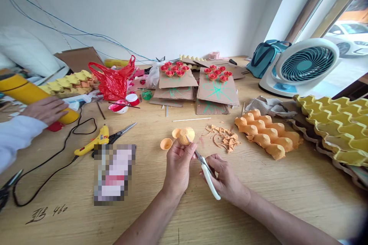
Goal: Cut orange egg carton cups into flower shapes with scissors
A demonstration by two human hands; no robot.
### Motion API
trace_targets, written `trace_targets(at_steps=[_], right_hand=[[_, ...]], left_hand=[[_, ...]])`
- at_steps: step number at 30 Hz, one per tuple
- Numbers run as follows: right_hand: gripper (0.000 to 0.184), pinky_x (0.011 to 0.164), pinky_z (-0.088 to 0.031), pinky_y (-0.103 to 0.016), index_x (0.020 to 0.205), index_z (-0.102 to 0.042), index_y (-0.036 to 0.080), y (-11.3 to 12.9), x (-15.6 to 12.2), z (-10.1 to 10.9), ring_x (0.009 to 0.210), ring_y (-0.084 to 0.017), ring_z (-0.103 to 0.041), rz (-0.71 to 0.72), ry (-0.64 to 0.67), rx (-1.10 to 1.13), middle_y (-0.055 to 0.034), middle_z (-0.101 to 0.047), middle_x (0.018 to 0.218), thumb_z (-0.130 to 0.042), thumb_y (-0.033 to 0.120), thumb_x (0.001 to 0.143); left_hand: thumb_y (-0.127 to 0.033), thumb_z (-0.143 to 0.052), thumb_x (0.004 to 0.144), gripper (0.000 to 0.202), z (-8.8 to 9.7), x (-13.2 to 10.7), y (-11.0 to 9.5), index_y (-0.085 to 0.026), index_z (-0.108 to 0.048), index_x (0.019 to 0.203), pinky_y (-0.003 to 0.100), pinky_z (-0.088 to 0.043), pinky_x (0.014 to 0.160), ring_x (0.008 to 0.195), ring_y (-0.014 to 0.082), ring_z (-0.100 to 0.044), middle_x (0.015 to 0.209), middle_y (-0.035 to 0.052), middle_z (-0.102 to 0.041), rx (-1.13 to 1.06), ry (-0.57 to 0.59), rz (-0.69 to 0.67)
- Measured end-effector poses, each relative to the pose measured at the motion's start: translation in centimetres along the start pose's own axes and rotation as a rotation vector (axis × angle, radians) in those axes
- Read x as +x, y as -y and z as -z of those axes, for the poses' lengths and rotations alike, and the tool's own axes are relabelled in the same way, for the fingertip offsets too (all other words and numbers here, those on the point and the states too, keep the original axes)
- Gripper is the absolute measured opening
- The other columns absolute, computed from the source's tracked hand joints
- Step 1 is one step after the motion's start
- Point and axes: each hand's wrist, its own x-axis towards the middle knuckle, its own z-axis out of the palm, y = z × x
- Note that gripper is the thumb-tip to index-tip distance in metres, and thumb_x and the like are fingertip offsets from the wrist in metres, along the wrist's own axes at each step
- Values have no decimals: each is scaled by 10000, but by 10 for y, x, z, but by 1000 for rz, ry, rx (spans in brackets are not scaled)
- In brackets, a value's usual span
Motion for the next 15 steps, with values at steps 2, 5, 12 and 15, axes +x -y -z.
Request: trace_targets(at_steps=[2,5,12,15], right_hand=[[352,669,-346,-302,691,-299,232,1,0,0,614,-147,-377,-8,0,-2,39,-399,629,-509,308,964],[360,663,-343,-300,682,-301,231,1,1,-1,613,-147,-375,-24,-12,8,38,-402,621,-511,321,961],[369,649,-336,-292,668,-347,223,-2,6,2,631,-147,-392,-88,-6,19,27,-432,630,-523,383,950],[370,647,-333,-289,669,-378,216,-3,8,3,623,-139,-399,-125,48,21,29,-449,627,-536,404,946]], left_hand=[[-360,-823,740,288,1,1,1,-168,-611,767,197,-425,587,591,65,-451,700,-34,-568,10,-11,-10],[-369,-832,734,292,3,2,1,-169,-625,787,198,-431,589,604,68,-466,718,-27,-581,21,2,-7],[-490,-790,764,375,8,10,0,-186,-678,953,221,-464,576,608,81,-522,851,16,-668,-160,63,69],[-418,-807,767,293,13,16,2,-188,-687,902,202,-456,564,598,75,-511,754,-11,-640,-230,3,49]])
